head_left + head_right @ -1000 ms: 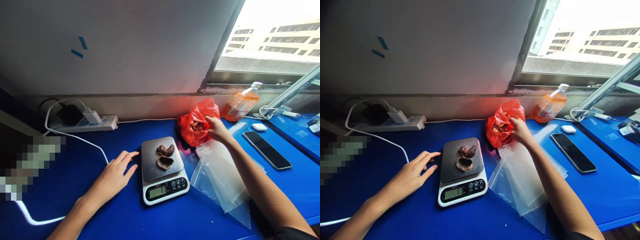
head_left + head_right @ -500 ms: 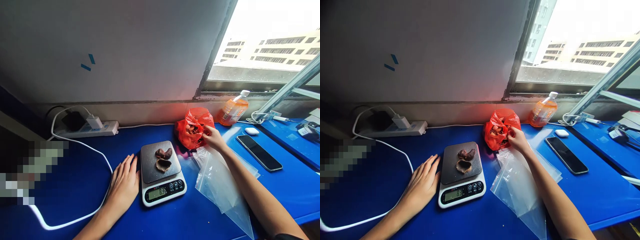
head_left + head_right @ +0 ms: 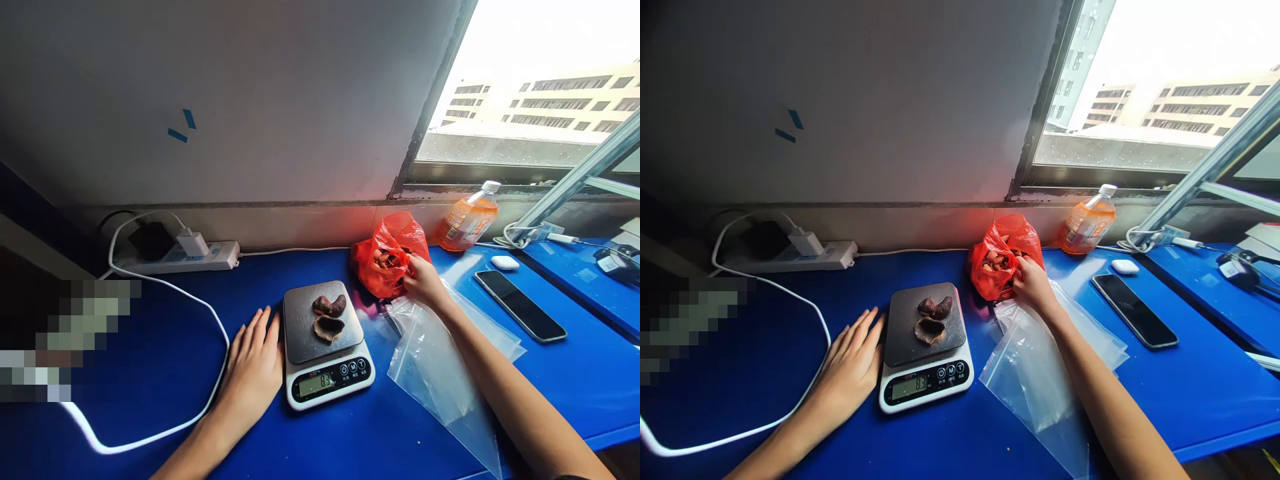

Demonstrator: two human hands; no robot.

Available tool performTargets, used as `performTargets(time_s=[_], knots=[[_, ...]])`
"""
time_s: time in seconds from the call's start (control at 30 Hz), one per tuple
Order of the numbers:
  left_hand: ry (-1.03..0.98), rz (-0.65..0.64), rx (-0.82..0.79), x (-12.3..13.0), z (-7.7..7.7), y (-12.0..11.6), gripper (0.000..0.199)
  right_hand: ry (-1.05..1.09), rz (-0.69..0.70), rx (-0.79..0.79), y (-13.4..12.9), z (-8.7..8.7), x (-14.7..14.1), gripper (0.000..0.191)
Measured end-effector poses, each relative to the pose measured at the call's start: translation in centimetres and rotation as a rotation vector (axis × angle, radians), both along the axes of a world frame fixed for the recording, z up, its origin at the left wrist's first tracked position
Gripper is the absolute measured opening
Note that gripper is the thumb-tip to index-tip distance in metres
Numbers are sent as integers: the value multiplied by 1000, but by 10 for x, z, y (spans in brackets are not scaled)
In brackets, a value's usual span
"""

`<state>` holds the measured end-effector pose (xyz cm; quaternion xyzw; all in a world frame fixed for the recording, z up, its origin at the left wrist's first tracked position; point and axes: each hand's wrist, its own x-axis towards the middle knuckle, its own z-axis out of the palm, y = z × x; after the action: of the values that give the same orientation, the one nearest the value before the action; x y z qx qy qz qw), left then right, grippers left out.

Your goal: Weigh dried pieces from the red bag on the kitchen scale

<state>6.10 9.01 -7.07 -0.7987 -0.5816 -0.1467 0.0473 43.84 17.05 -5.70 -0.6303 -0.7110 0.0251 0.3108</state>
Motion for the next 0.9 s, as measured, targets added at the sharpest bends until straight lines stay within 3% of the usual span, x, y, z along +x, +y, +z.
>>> performTargets(time_s=[0.27,0.63,0.77,0.9], knots=[[-2,-13,-28,-1,1,-1,49,56,30,-9,-2,1,-1,36],[0,-83,-67,-8,7,1,50,10,8,10,-4,2,-1,15],[14,-125,-89,-13,10,3,50,1,17,33,-4,2,0,21],[-10,-176,-215,-19,21,6,49,-5,32,48,-4,1,1,31]])
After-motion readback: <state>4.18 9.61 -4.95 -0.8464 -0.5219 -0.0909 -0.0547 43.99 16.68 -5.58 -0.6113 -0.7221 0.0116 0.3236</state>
